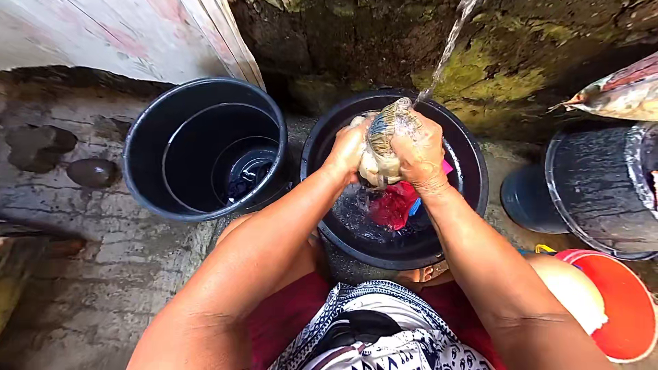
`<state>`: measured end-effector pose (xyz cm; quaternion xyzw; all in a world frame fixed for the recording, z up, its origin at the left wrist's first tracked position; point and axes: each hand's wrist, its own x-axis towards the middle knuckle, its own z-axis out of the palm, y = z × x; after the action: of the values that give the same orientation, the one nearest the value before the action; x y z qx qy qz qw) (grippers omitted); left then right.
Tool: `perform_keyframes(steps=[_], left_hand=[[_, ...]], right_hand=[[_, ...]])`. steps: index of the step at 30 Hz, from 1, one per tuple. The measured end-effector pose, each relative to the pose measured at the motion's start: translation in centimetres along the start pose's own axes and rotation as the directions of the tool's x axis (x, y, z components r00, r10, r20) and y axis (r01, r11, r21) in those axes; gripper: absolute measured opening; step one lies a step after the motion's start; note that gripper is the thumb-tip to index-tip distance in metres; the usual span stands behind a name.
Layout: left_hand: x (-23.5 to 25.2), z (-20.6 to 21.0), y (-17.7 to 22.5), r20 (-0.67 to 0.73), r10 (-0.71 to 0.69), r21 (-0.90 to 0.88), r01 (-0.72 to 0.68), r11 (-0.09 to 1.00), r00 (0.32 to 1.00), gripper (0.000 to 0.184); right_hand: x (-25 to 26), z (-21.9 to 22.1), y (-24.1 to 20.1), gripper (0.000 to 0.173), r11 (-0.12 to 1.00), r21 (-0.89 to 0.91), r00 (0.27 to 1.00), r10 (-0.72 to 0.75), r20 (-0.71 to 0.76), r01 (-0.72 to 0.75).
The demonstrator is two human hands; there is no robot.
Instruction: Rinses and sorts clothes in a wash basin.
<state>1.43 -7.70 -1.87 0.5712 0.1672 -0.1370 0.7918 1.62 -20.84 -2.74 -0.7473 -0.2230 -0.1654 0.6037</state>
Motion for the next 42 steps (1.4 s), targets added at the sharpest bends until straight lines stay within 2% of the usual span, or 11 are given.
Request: perform_keyframes(steps=[3,7,11,14,17,20,25,30,35,38,42], left_hand=[[0.0,-0.4,0.5,-0.07,-0.005,0.053,0.009,0.999,0.998,0.042],[0.1,-3.6,3.7,-0.143,0.188,-0.091,-0.202,0.975,0.972,0.034],[-1.9,-8.9,8.4,-0.276,0.627,0.133,-0.617,0.776,0.728,0.024],[-3.1,-14.4,9.8,-0.275,0.852,0.67,-0.546,0.502,0.446,0.032],[-4.9,-16.3,9.9,-0.303,0.733,0.913,-0.033,0.406,0.609,0.076],[-4.0,-14.8,9.0,-0.335,0.483,0.906,0.136,0.401,0.809,0.099],[-0.9,-10.3,6.5,-0.029,0.221,0.951,-0.041,0.307,0.975,0.061],[0.2,-7.9,4.2,0.149,-0.117,0.953,-0.111,0.28,0.982,0.032],[0.1,-5.6,1.6,0.329,-0.243,0.872,-0.194,0.45,0.913,0.035],[-0.2,-3.8,-0.1,0.389,-0.114,0.85,-0.309,0.428,0.914,0.051],[-0.5,-3.0,-0.3,0.46,-0.046,0.839,-0.417,0.35,0.887,0.02]], right_hand=[[1.1,-1.6,-0.5,0.03,0.982,0.087,0.959,0.139,0.246,-0.165],[1.8,-5.3,4.8,0.053,0.699,0.407,0.768,0.324,0.553,-0.588],[-1.0,-8.0,12.9,0.037,0.576,-0.322,0.564,0.814,0.14,-0.751],[-5.5,-8.1,16.7,0.051,0.27,-0.712,0.471,0.877,-0.096,-0.648],[-9.2,-4.8,16.3,0.037,0.326,-0.826,0.654,0.754,-0.066,-0.459],[-12.0,1.3,13.6,0.027,0.575,-0.809,0.79,0.549,0.272,-0.121],[-15.2,7.9,11.2,0.034,0.66,-0.704,0.37,0.743,0.558,-0.262],[-11.6,3.6,10.1,0.024,0.484,-0.154,0.417,0.847,0.33,-0.861],[-7.4,0.5,4.8,0.018,0.353,0.524,0.564,0.76,0.322,-0.775],[-6.8,0.1,2.7,0.028,0.372,0.575,0.604,0.745,0.284,-0.729],[-7.5,0.2,1.5,0.019,0.457,0.583,0.652,0.739,0.172,-0.672]])
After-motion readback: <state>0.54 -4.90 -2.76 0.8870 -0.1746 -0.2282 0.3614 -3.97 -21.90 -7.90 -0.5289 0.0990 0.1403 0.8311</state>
